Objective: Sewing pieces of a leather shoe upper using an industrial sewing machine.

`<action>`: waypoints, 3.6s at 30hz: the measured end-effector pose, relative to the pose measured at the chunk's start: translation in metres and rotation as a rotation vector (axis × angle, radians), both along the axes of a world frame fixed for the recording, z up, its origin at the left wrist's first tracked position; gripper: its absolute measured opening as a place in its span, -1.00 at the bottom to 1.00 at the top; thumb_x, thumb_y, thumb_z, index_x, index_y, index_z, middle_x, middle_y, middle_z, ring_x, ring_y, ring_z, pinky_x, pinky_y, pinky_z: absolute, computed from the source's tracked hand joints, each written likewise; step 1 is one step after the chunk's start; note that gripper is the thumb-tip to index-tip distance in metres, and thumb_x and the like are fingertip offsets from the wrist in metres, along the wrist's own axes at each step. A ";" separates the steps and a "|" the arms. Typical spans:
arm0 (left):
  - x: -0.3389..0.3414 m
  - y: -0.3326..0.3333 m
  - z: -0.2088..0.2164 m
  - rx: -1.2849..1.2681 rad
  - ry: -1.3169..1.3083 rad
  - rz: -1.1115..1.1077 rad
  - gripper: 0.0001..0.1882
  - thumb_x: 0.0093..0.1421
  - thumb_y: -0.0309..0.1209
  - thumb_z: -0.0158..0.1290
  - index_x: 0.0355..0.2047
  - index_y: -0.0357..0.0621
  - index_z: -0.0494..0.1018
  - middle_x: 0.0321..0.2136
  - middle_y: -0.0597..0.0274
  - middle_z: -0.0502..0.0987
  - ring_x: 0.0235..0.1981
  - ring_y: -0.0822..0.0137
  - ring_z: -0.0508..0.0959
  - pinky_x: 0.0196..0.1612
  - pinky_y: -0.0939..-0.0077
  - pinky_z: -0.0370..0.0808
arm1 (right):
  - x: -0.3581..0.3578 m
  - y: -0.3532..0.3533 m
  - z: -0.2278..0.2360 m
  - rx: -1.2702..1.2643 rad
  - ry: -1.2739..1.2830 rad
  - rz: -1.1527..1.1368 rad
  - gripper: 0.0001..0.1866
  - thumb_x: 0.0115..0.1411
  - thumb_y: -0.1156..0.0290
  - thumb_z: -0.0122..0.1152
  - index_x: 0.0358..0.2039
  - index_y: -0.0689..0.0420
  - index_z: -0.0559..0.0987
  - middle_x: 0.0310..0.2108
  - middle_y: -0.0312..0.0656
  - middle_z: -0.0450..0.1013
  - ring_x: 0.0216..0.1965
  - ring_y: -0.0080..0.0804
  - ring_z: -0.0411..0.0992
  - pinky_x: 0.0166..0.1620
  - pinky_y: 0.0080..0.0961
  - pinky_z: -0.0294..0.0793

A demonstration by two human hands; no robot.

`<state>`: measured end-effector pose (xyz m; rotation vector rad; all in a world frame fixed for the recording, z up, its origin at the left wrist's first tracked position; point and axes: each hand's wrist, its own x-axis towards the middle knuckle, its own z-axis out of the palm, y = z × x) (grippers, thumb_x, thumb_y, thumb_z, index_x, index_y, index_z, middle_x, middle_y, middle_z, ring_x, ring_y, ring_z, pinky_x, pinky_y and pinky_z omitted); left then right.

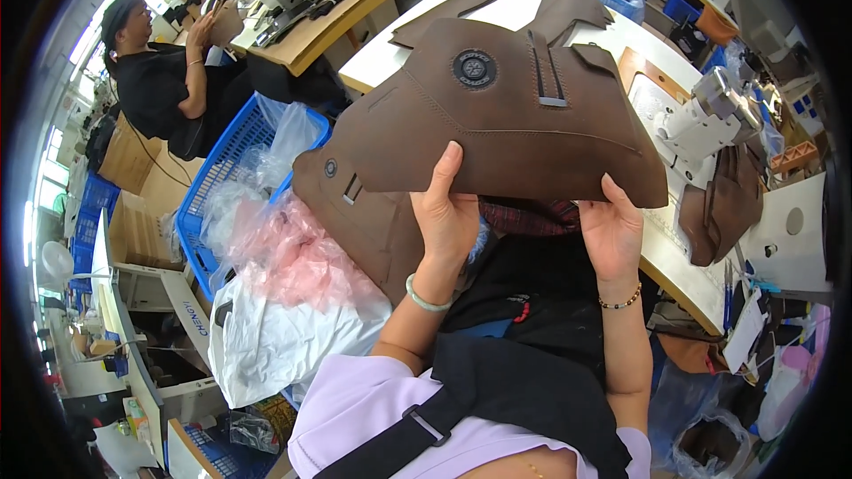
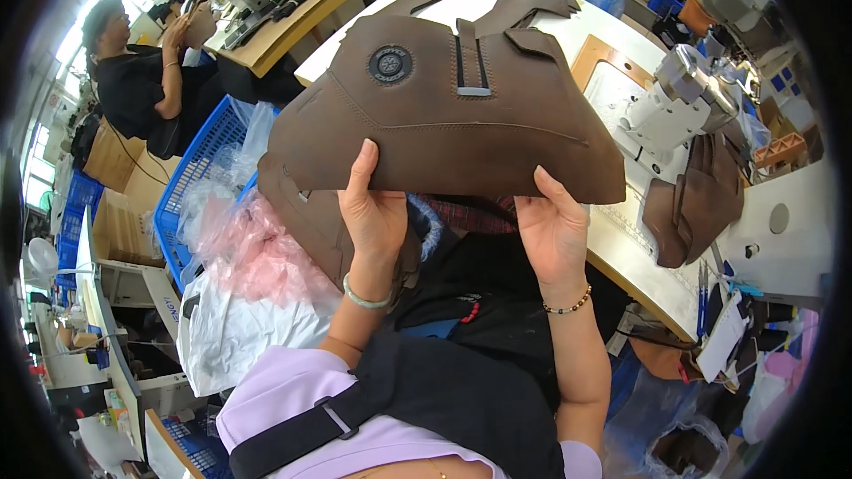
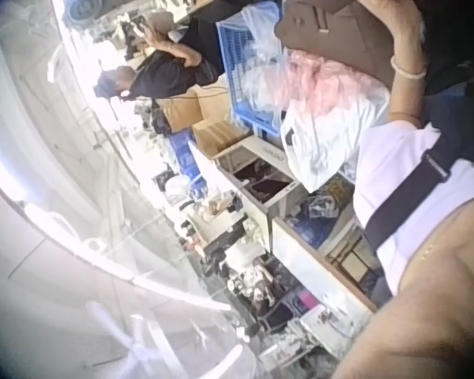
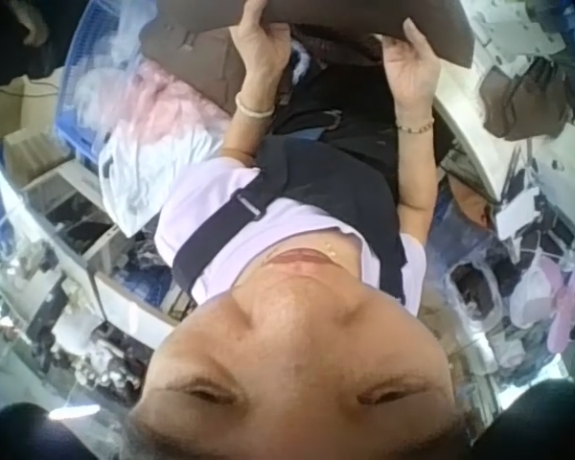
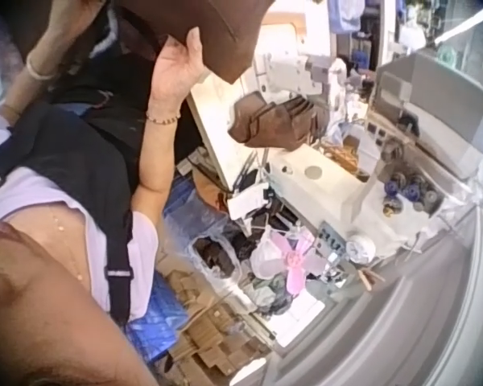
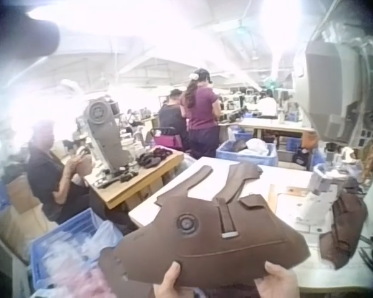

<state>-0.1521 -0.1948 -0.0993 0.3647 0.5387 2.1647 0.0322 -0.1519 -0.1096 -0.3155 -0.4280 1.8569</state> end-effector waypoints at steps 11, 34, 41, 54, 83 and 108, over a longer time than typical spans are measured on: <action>-0.001 -0.003 0.000 -0.005 0.004 -0.002 -0.59 0.17 -0.55 0.04 0.04 -0.18 0.27 -0.10 0.18 0.46 -0.13 0.33 0.54 -0.12 0.47 0.57 | 0.004 0.002 -0.009 0.014 0.051 0.020 -0.69 0.22 0.64 0.00 -0.01 0.17 0.43 -0.04 -0.15 0.43 0.02 -0.35 0.39 0.12 -0.34 0.39; -0.011 0.004 -0.027 0.129 -0.210 -0.242 -0.67 0.19 -0.43 0.00 -0.03 -0.24 0.39 -0.04 0.17 0.49 0.02 0.26 0.46 0.12 0.31 0.36 | 0.001 -0.004 -0.004 0.024 0.080 0.051 -0.67 0.15 0.71 0.03 -0.07 0.19 0.49 -0.07 -0.16 0.47 0.00 -0.36 0.41 0.18 -0.34 0.30; -0.014 0.005 -0.034 0.207 -0.256 -0.294 -0.72 0.23 -0.45 -0.05 -0.07 -0.30 0.42 -0.05 0.11 0.51 0.00 0.25 0.49 0.11 0.34 0.42 | 0.002 -0.004 -0.009 0.111 0.129 0.083 -0.63 0.17 0.71 -0.03 0.00 0.20 0.42 0.01 -0.11 0.41 0.07 -0.27 0.36 0.20 -0.29 0.31; -0.013 0.005 -0.036 0.224 -0.234 -0.309 -0.70 0.24 -0.43 -0.07 -0.05 -0.28 0.42 -0.04 0.12 0.50 0.03 0.25 0.48 0.14 0.31 0.38 | 0.002 -0.007 -0.003 0.096 0.084 0.048 -0.60 0.13 0.74 -0.01 0.00 0.20 0.43 0.01 -0.13 0.41 0.08 -0.29 0.35 0.20 -0.29 0.31; -0.011 0.005 -0.033 0.191 -0.207 -0.301 -0.63 0.19 -0.40 -0.03 0.01 -0.23 0.37 0.01 0.16 0.46 0.08 0.25 0.42 0.17 0.29 0.32 | 0.001 -0.005 -0.001 0.070 0.060 0.052 -0.57 0.09 0.76 0.03 -0.04 0.08 0.47 -0.05 -0.23 0.45 0.04 -0.36 0.38 0.12 -0.36 0.36; -0.013 0.007 -0.040 0.234 -0.236 -0.324 -0.63 0.22 -0.39 -0.06 0.02 -0.25 0.37 0.03 0.12 0.45 0.09 0.21 0.42 0.18 0.25 0.33 | 0.002 -0.006 -0.002 0.062 0.067 0.066 -0.56 0.08 0.74 0.05 -0.01 0.10 0.45 -0.02 -0.20 0.44 0.04 -0.35 0.38 0.09 -0.37 0.36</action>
